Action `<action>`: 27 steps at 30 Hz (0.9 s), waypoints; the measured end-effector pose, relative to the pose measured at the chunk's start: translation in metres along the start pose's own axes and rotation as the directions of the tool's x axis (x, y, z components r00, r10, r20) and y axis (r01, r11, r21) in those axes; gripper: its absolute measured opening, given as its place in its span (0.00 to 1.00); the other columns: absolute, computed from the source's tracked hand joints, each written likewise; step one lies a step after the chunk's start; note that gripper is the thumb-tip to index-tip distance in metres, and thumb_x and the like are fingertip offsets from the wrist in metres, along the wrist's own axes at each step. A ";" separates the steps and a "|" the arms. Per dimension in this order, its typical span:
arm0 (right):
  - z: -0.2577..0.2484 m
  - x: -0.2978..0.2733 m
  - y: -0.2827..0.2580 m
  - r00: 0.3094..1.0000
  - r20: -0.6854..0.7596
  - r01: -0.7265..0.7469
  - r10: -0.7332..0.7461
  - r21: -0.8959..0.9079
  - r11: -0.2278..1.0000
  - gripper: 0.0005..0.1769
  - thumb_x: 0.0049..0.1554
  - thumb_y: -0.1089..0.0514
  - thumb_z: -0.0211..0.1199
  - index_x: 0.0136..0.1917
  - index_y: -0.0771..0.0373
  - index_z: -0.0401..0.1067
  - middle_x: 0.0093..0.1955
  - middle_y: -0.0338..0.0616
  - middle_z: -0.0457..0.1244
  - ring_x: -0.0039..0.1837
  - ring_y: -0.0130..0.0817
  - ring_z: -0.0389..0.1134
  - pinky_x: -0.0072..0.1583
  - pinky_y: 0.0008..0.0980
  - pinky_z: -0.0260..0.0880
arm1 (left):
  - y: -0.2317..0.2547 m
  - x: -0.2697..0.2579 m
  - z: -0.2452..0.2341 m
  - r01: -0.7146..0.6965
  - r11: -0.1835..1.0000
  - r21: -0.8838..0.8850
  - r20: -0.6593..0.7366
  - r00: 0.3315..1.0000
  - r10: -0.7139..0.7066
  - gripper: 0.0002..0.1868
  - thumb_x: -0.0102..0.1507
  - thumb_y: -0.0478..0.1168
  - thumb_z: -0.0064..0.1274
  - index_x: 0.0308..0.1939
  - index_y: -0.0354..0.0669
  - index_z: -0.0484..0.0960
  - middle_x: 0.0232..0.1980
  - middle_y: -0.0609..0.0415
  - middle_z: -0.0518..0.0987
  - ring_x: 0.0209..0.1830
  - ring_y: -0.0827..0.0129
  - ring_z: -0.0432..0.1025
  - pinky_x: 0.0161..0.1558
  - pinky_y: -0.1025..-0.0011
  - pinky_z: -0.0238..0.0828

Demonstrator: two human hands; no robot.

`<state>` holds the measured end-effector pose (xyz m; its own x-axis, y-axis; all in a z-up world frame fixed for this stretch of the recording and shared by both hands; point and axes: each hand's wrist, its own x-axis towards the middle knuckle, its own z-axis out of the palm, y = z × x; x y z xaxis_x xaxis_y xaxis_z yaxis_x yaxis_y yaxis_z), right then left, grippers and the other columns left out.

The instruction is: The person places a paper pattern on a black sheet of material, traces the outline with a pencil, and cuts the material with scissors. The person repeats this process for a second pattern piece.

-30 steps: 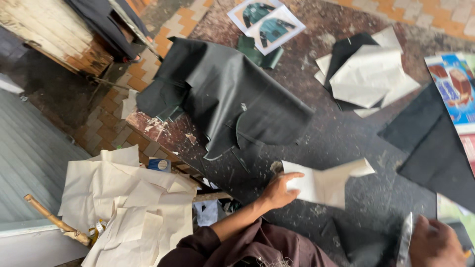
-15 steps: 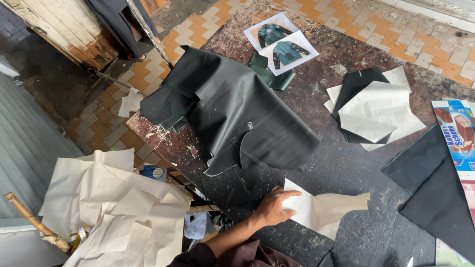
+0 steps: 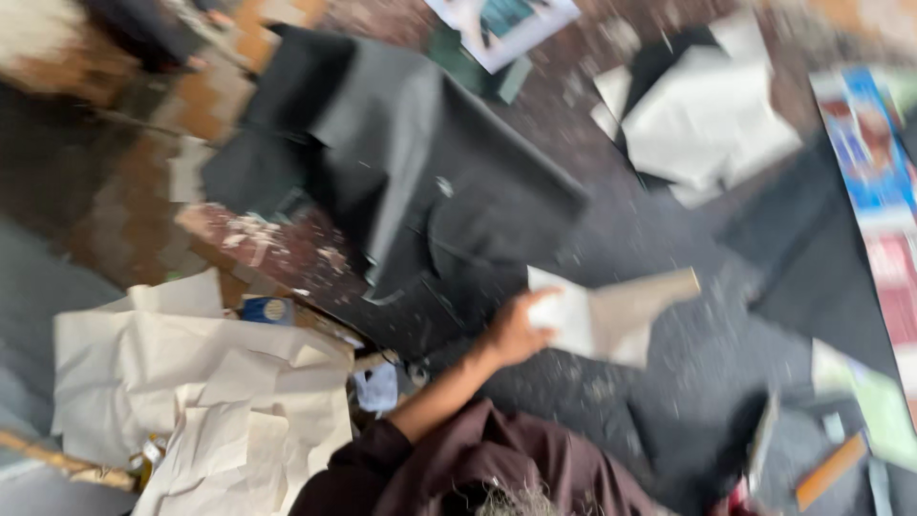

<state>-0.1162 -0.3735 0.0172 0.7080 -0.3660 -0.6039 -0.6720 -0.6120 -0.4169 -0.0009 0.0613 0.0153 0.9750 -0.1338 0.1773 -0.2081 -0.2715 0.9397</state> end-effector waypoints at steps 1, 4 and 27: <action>-0.003 -0.024 0.020 0.998 0.027 -0.048 0.048 0.015 0.999 0.26 0.55 0.45 0.72 0.48 0.73 0.76 0.36 0.52 0.69 0.39 0.34 0.68 0.45 0.35 0.68 | 0.002 -0.004 0.005 0.002 0.999 -0.034 0.000 1.000 -0.002 0.33 0.57 0.31 0.64 0.67 0.36 0.73 0.61 0.37 0.79 0.60 0.55 0.75 0.61 0.64 0.72; -0.001 -0.039 0.043 0.991 0.129 0.010 -0.044 0.251 0.968 0.27 0.53 0.45 0.73 0.48 0.74 0.76 0.35 0.52 0.69 0.37 0.33 0.68 0.44 0.35 0.68 | 0.007 0.010 0.007 0.248 0.960 -0.129 0.076 0.968 -0.240 0.34 0.57 0.32 0.62 0.68 0.38 0.74 0.58 0.38 0.81 0.42 0.64 0.78 0.46 0.67 0.77; 0.053 -0.087 0.005 0.927 0.314 0.024 -0.204 0.494 0.869 0.38 0.47 0.25 0.67 0.38 0.65 0.72 0.32 0.38 0.61 0.36 0.27 0.62 0.41 0.30 0.64 | 0.041 -0.001 0.096 0.052 0.998 0.043 0.186 0.981 -0.059 0.36 0.54 0.37 0.66 0.67 0.35 0.74 0.62 0.35 0.78 0.62 0.46 0.74 0.63 0.61 0.71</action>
<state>-0.1927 -0.3082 0.0318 0.7255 0.0052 -0.6882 -0.6744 -0.1940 -0.7124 -0.0174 -0.0415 0.0253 0.9542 -0.2924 0.0642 -0.1604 -0.3184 0.9343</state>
